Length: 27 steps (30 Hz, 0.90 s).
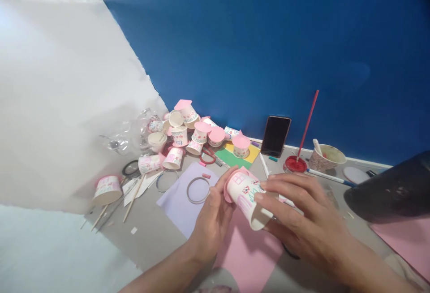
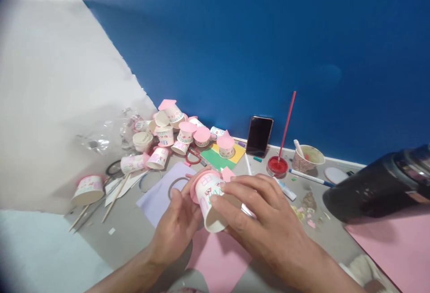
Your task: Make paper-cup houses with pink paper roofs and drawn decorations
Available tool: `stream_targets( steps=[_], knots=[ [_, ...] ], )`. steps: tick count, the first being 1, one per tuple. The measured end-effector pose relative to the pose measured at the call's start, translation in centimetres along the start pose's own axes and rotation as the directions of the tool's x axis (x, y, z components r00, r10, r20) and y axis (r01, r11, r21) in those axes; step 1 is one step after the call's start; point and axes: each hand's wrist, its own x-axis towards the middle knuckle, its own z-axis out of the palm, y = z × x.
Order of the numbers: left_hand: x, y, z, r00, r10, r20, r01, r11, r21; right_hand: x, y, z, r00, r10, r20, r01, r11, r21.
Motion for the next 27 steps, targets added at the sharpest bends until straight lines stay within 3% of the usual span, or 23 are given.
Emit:
stream_targets(
  steps=[15,27],
  knots=[
    [-0.13,0.10,0.60,0.999,0.016,0.029,-0.016,1.000,0.016,-0.15,0.37,0.03,0.998,0.058,-0.002,-0.058,0.996,0.072],
    [-0.15,0.14,0.80,0.999,0.001,0.045,-0.001,1.000,-0.011,0.03,0.70,-0.16,0.999,0.032,0.029,-0.035,0.994,0.108]
  ],
)
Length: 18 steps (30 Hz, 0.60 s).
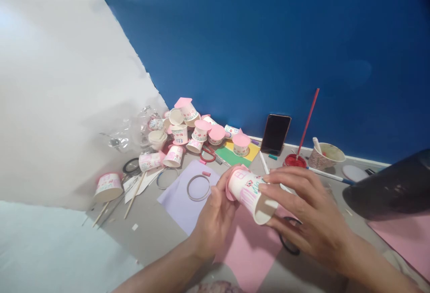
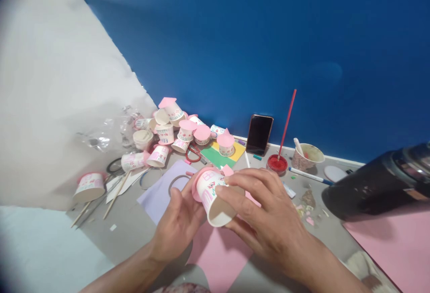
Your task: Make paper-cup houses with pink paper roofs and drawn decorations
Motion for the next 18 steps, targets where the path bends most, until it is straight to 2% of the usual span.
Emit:
stream_targets(
  steps=[8,14,18],
  knots=[
    [0.1,-0.1,-0.3,1.000,0.001,0.010,-0.001,0.999,-0.055,0.1,0.2,-0.1,0.998,-0.064,0.013,0.064,0.997,-0.051],
    [-0.3,-0.4,-1.1,0.994,-0.025,-0.103,0.022,0.999,-0.029,0.2,-0.2,0.3,0.999,-0.042,-0.020,0.040,0.992,-0.116],
    [-0.4,-0.5,-1.2,0.990,-0.039,-0.137,0.032,0.998,-0.050,-0.1,-0.5,0.5,0.999,-0.006,-0.044,-0.001,0.989,-0.149]
  ],
)
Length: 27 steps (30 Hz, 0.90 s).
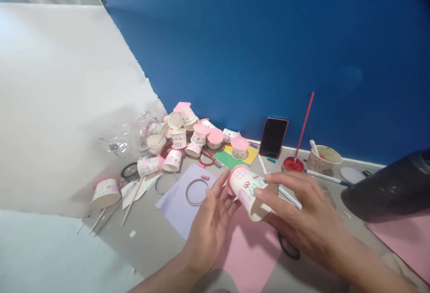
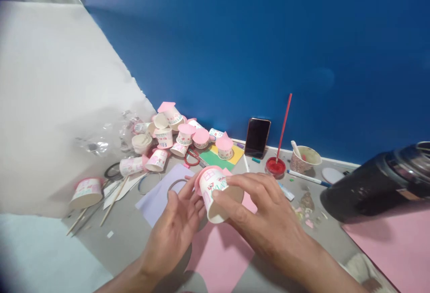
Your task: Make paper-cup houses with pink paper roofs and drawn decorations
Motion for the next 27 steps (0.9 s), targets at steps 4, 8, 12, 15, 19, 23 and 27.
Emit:
stream_targets(
  steps=[4,8,12,15,19,23,27],
  knots=[
    [1.0,1.2,0.2,0.999,-0.018,-0.038,0.018,1.000,0.004,-0.2,0.1,-0.2,0.999,0.036,0.007,-0.036,0.994,0.102],
    [1.8,1.9,0.2,0.998,0.053,-0.027,-0.051,0.994,0.097,-0.2,0.9,-0.1,0.993,0.121,-0.010,-0.113,0.953,0.283],
    [1.9,1.0,0.2,0.985,0.173,0.010,-0.172,0.968,0.183,-0.6,1.9,0.8,0.910,0.405,0.084,-0.396,0.793,0.462],
    [2.0,0.4,0.1,0.964,0.259,0.062,-0.266,0.925,0.272,-0.9,2.2,1.4,0.808,0.564,0.173,-0.550,0.616,0.564],
    [2.1,0.5,-0.4,0.907,0.407,0.103,-0.404,0.779,0.480,-0.9,2.3,1.4,0.712,0.656,0.251,-0.650,0.479,0.590],
    [2.2,0.8,-0.7,0.873,0.478,0.097,-0.445,0.698,0.561,-0.5,2.7,1.4,0.632,0.650,0.422,-0.690,0.225,0.688],
    [2.6,0.8,-0.4,0.871,0.480,0.099,-0.450,0.703,0.550,-0.3,3.0,2.1,0.552,0.649,0.524,-0.721,0.057,0.690]
  ],
)
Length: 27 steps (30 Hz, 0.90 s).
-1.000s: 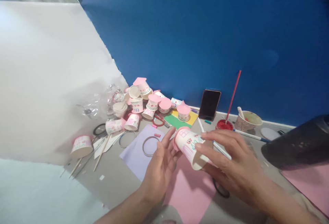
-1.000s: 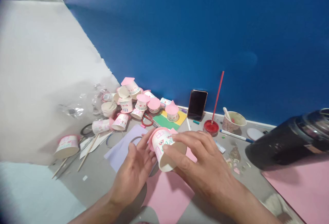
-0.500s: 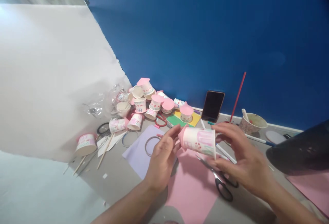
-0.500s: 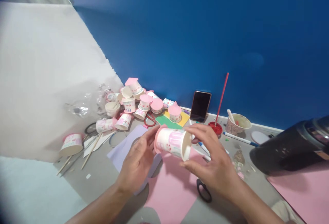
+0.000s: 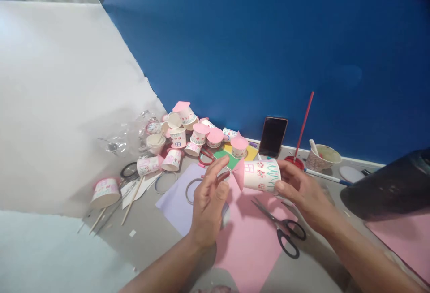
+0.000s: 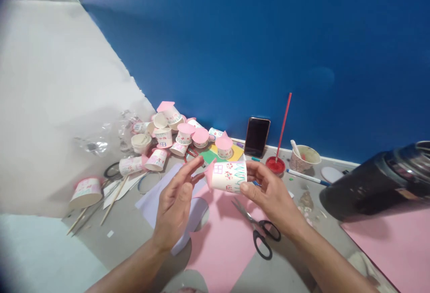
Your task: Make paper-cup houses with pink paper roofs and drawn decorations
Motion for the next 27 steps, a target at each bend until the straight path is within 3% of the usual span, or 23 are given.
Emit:
stream_targets(
  steps=[5,15,27],
  knots=[
    [1.2,-0.8,0.7,0.981,-0.192,-0.017,0.185,0.964,-0.189,-0.1,0.7,0.7,1.000,0.014,0.005,-0.014,1.000,0.020],
    [1.4,-0.7,1.2,0.994,-0.105,0.018,0.105,0.994,0.025,-0.4,1.4,1.3,0.994,0.010,0.110,-0.015,0.999,0.046],
    [1.7,-0.8,1.5,0.993,-0.120,-0.015,0.120,0.993,-0.001,-0.7,1.0,1.6,0.995,-0.035,0.098,0.030,0.998,0.055]
  ],
)
